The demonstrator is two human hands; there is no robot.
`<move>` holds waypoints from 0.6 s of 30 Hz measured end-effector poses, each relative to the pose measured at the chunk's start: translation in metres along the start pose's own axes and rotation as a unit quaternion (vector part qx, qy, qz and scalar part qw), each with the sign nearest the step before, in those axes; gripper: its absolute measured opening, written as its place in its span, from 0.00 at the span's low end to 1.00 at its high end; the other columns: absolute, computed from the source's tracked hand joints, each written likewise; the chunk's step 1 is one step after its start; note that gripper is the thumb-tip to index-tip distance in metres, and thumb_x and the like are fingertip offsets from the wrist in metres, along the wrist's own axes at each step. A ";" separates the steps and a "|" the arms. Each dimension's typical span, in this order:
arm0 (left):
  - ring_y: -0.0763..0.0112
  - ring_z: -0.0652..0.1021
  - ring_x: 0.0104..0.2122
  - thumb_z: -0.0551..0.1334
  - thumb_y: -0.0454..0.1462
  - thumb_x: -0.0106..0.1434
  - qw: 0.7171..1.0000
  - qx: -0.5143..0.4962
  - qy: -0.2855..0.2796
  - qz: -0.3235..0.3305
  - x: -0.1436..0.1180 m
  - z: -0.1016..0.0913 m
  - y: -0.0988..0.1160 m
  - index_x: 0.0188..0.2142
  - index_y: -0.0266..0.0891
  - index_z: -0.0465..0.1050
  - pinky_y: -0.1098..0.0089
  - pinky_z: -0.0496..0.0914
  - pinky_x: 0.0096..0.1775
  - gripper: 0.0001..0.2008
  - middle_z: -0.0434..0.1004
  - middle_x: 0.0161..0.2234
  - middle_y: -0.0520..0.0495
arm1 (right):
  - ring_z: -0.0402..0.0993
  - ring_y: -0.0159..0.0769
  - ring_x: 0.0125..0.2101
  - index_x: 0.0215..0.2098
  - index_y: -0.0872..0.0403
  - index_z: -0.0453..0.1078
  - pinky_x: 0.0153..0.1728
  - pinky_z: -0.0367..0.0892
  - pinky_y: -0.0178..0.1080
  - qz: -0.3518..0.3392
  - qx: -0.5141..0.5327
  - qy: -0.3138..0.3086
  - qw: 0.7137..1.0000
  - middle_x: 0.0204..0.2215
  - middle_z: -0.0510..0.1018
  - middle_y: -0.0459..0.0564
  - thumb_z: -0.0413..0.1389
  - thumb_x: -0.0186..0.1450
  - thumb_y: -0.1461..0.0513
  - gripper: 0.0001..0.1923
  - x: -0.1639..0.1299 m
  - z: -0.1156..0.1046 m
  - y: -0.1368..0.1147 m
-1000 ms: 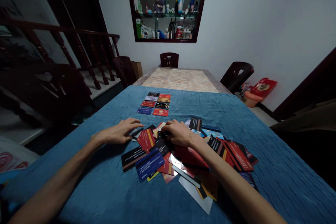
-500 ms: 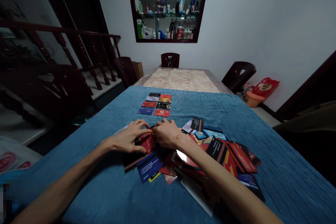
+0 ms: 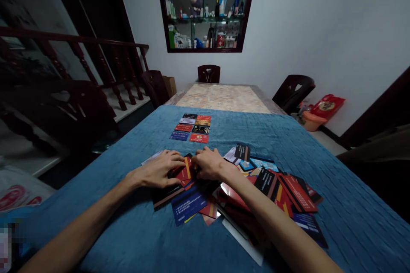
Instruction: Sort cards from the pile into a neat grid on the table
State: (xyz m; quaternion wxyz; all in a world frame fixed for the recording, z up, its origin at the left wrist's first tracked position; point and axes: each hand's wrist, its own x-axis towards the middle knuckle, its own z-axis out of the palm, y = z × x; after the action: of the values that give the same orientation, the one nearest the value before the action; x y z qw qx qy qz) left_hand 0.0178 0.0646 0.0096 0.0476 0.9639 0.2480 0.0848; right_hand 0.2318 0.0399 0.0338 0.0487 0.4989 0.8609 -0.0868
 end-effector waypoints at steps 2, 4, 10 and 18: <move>0.60 0.73 0.47 0.63 0.41 0.61 0.999 -0.007 0.017 0.028 -0.001 0.002 -0.002 0.45 0.43 0.75 0.60 0.64 0.49 0.12 0.77 0.45 0.45 | 0.66 0.49 0.50 0.41 0.47 0.75 0.42 0.62 0.44 0.000 0.000 0.004 1.000 0.47 0.75 0.50 0.63 0.57 0.59 0.13 0.001 0.000 0.002; 0.61 0.74 0.46 0.61 0.37 0.61 0.998 -0.007 0.029 0.051 -0.001 0.004 -0.003 0.43 0.42 0.75 0.62 0.65 0.48 0.11 0.77 0.44 0.46 | 0.67 0.49 0.49 0.41 0.48 0.75 0.42 0.62 0.44 -0.001 -0.003 0.018 1.000 0.46 0.76 0.51 0.61 0.59 0.60 0.11 0.003 0.002 0.003; 0.64 0.75 0.37 0.57 0.29 0.58 0.993 0.068 0.056 0.084 0.002 0.008 -0.003 0.37 0.36 0.73 0.65 0.69 0.41 0.09 0.77 0.36 0.43 | 0.67 0.47 0.47 0.48 0.50 0.72 0.40 0.62 0.43 -0.024 -0.006 0.073 0.997 0.46 0.76 0.53 0.55 0.64 0.63 0.14 0.010 0.014 0.006; 0.65 0.76 0.32 0.54 0.27 0.61 0.974 0.171 0.115 0.096 0.002 0.013 -0.006 0.31 0.35 0.68 0.67 0.72 0.35 0.07 0.75 0.32 0.42 | 0.66 0.45 0.47 0.53 0.50 0.69 0.42 0.61 0.44 -0.035 0.007 0.121 0.992 0.48 0.74 0.53 0.53 0.65 0.64 0.18 0.019 0.027 0.006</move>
State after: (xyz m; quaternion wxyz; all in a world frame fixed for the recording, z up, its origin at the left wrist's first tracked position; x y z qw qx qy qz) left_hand 0.0195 0.0704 -0.0041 -0.1547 0.9609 0.1690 0.1556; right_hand 0.2278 0.0538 0.0035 -0.0630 0.4755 0.8768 -0.0335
